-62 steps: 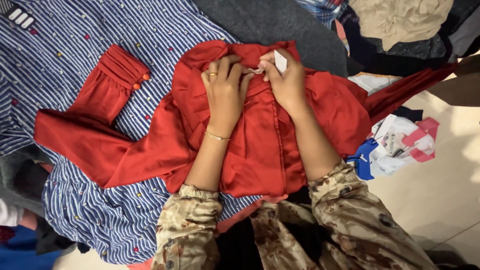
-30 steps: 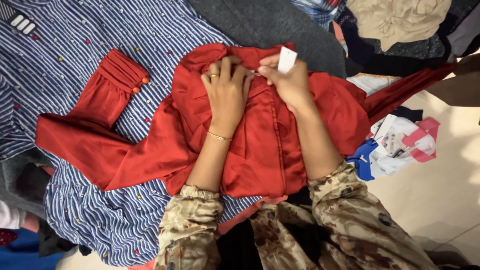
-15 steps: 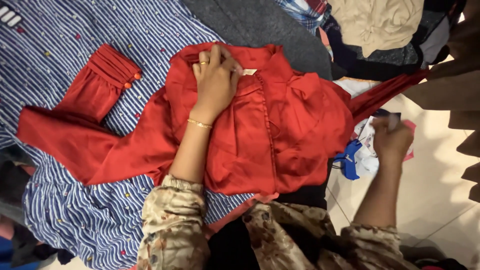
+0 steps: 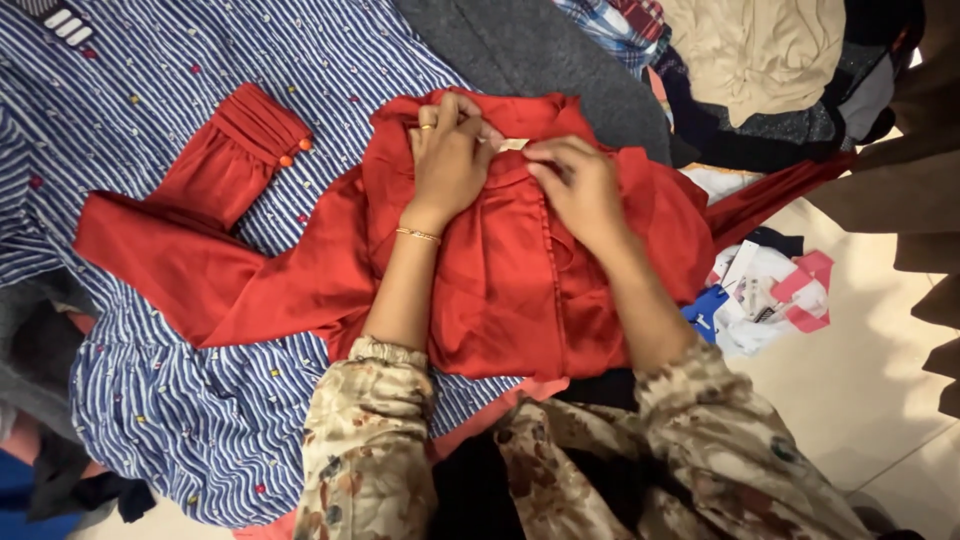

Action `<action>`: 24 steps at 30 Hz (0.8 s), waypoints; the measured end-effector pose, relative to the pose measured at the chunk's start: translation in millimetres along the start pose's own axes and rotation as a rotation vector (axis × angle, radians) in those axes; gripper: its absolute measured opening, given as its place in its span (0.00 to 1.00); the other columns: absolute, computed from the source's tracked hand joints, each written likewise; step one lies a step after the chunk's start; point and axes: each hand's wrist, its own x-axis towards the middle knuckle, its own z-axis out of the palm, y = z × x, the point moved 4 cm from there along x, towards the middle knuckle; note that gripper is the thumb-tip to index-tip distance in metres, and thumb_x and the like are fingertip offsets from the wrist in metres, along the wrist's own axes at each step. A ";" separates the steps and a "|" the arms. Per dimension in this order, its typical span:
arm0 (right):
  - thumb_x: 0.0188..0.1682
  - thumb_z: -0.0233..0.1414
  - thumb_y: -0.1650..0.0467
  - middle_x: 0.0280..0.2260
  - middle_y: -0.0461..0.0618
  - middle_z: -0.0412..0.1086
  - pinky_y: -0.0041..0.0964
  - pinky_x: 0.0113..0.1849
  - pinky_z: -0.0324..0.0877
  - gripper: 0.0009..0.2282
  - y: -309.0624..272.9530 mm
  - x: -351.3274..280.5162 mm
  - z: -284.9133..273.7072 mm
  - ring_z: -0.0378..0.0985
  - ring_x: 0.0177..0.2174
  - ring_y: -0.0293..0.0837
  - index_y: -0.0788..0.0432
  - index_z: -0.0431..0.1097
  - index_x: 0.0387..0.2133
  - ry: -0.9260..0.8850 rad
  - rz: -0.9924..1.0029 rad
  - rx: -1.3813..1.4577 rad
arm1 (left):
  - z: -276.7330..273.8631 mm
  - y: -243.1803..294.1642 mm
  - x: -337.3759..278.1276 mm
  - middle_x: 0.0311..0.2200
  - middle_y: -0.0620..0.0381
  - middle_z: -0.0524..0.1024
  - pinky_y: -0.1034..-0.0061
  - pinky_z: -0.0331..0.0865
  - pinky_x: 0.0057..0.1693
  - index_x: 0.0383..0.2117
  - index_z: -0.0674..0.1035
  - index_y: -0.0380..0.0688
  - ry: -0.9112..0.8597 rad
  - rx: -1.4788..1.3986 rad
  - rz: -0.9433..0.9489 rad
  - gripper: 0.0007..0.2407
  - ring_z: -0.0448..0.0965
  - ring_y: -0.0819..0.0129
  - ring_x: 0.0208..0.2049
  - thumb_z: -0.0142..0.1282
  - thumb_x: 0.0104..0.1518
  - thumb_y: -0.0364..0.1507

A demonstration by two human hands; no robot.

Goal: The person folds a gray cardigan, a blue and white striped dress, and a red blouse on a pile of clothes. They use a blue handheld device to apply a strip to the collar area of the striped dress and the red blouse.

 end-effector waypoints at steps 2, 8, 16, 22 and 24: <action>0.52 0.59 0.75 0.38 0.52 0.76 0.38 0.42 0.72 0.04 22.7 4.7 19.6 0.79 0.39 0.47 0.62 0.78 0.39 0.032 -0.009 -0.087 | 1.4 -2.4 0.3 0.42 0.62 0.65 0.50 0.58 0.47 0.27 0.80 0.51 0.008 -0.011 0.012 0.08 0.63 0.55 0.44 0.51 0.63 0.32; 0.47 0.64 0.76 0.29 0.50 0.78 0.47 0.36 0.76 0.05 38.7 9.6 33.6 0.82 0.35 0.56 0.55 0.81 0.34 0.144 0.065 -0.165 | 26.3 -25.1 7.1 0.47 0.63 0.67 0.33 0.56 0.62 0.34 0.83 0.50 -0.070 0.000 -0.104 0.05 0.62 0.53 0.56 0.56 0.62 0.33; 0.51 0.60 0.77 0.32 0.50 0.77 0.35 0.41 0.71 0.01 43.3 -8.1 15.5 0.78 0.34 0.42 0.61 0.76 0.32 0.278 0.088 0.075 | 4.4 -7.5 2.5 0.41 0.61 0.64 0.51 0.59 0.45 0.27 0.80 0.48 -0.016 -0.102 -0.014 0.14 0.63 0.56 0.42 0.41 0.67 0.34; 0.54 0.63 0.74 0.34 0.49 0.75 0.39 0.46 0.71 0.03 78.4 -119.2 -105.3 0.77 0.37 0.44 0.59 0.76 0.34 0.668 0.238 -0.213 | 7.5 -15.6 5.1 0.40 0.64 0.64 0.55 0.58 0.49 0.26 0.82 0.51 -0.032 -0.196 -0.041 0.14 0.61 0.59 0.43 0.43 0.67 0.31; 0.55 0.61 0.82 0.34 0.57 0.75 0.40 0.41 0.74 0.03 118.0 -163.2 -147.7 0.78 0.36 0.47 0.69 0.74 0.36 0.658 0.254 -0.295 | 10.7 -16.1 7.8 0.40 0.63 0.64 0.58 0.58 0.48 0.27 0.85 0.51 -0.003 -0.153 0.010 0.14 0.60 0.59 0.41 0.43 0.66 0.31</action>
